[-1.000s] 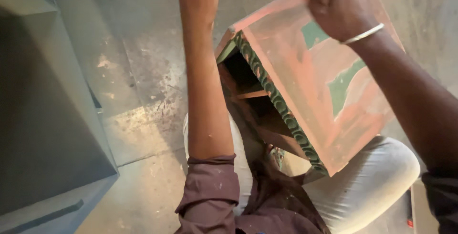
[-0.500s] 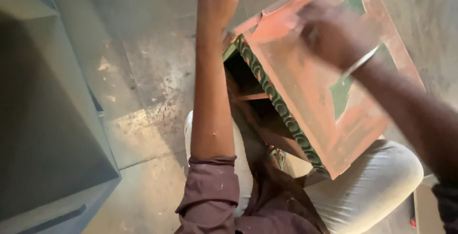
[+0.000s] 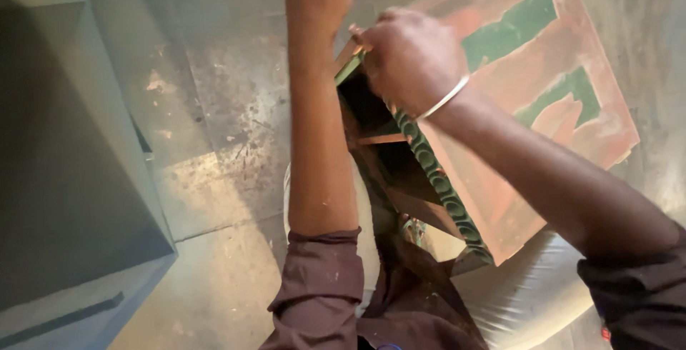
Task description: The person applies a reddish-brown substance to a green wooden stool using a small rectangular tool. They scoop the substance from a flat container on the floor and spread it across the stool's top surface, gradually covering the green paint.
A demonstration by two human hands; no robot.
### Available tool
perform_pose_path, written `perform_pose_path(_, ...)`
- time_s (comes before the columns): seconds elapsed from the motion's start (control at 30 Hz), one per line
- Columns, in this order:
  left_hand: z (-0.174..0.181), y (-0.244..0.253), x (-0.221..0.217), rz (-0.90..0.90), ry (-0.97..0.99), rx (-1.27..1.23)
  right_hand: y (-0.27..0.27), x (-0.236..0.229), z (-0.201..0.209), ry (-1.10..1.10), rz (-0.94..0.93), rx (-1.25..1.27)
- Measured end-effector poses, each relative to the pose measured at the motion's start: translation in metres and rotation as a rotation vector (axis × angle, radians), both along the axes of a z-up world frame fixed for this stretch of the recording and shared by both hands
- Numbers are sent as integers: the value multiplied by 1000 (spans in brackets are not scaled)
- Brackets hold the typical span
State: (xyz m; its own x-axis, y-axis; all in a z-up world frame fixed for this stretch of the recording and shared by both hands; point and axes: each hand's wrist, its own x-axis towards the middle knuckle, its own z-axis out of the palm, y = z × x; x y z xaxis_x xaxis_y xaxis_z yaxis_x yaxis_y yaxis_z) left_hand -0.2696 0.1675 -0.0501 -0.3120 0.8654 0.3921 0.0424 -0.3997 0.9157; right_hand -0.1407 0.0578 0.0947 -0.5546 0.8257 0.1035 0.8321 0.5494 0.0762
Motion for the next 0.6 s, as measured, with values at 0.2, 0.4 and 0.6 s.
perform_pose_path(0.2, 15, -6, -4, -23, -38, 40, 31, 57, 59, 123, 98, -210)
perform_pose_path(0.4, 41, -11, 25, -129, 310, 124, 56, 169, 57, 144, 118, 74)
perform_pose_path(0.6, 75, -31, 69, -206, 408, -207, 91, 248, 17, 211, 76, 185)
